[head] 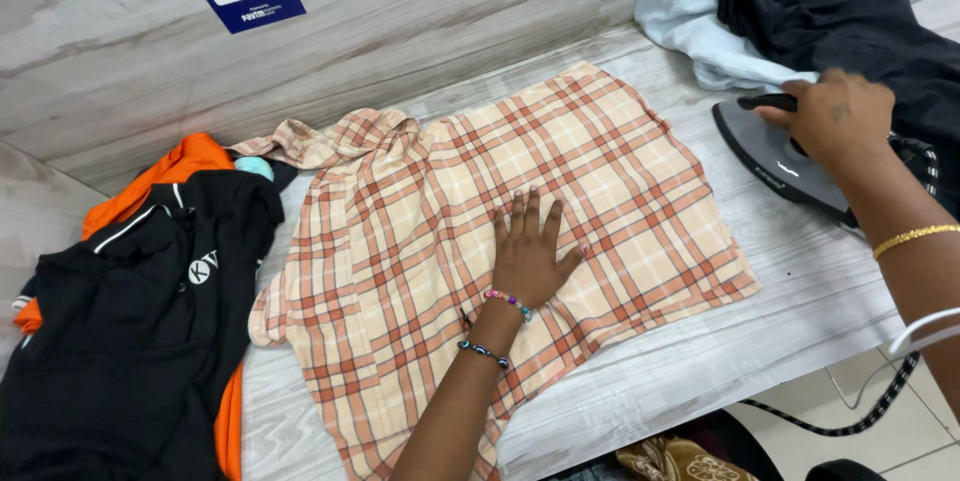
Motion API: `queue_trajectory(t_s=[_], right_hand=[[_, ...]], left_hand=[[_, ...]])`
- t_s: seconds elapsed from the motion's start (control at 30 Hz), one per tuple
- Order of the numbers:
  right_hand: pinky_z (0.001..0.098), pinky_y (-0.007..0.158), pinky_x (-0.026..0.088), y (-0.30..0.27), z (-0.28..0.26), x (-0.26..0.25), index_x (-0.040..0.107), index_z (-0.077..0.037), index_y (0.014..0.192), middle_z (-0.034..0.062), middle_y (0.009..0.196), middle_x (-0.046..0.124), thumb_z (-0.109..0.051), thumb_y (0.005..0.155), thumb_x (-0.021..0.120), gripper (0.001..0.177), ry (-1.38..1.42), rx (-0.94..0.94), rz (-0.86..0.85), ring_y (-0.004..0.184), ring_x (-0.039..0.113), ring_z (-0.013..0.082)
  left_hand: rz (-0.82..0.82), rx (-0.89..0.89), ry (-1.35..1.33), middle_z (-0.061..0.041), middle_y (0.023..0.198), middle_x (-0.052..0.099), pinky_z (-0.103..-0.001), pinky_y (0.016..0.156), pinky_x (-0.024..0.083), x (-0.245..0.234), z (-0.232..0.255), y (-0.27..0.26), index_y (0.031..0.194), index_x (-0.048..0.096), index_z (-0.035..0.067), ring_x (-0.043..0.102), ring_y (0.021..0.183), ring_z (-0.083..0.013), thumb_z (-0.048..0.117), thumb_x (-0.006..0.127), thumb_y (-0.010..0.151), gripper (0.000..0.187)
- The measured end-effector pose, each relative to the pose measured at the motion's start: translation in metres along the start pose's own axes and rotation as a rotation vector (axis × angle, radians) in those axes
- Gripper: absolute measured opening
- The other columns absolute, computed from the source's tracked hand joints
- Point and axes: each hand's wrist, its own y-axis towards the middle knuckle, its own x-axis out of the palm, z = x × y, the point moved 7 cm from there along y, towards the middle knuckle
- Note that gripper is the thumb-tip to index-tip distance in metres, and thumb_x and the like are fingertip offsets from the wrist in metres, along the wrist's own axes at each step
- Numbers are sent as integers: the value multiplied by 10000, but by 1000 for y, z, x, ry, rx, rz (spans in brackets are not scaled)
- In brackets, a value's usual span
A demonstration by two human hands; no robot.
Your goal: The person irons a plaid shirt and a black polo shirt on a table. They smooth the fabric with their hands, use an iron to press the garments, and flip the shirts to iron different sides.
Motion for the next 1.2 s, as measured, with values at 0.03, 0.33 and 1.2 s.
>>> queue_trajectory(t_s=[0.03,0.33,1.2], right_hand=[[464,906,530,-2,-8,-2,715,-235,1356,125,1196,710,-713,954,630,631,-5,-66,106,1121,680,284],[628,1145,176,-41,-193,6,351,-260,1580,203,1667,197,-751,873,495,873,507,-510,-177,1521,160,403],[300,595,399,-125,-28,-161,784,-3,1003,95,838,634,-12,1019,849,67,786,-168,676,676,542,203]], left_hand=[[44,4,-33,-250,1660,230,-637,1226,97,-4,-2,-2,1589,350,112,142,1555,-446,643,454,992,806],[-13,-494,160,-146,1664,185,-662,1135,24,-94,-166,-102,1564,316,265,33,1512,-429,725,542,851,878],[627,92,231,-70,916,641,-374,628,462,-295,-22,-69,1083,715,114,612,712,-272,59,816,825,282]])
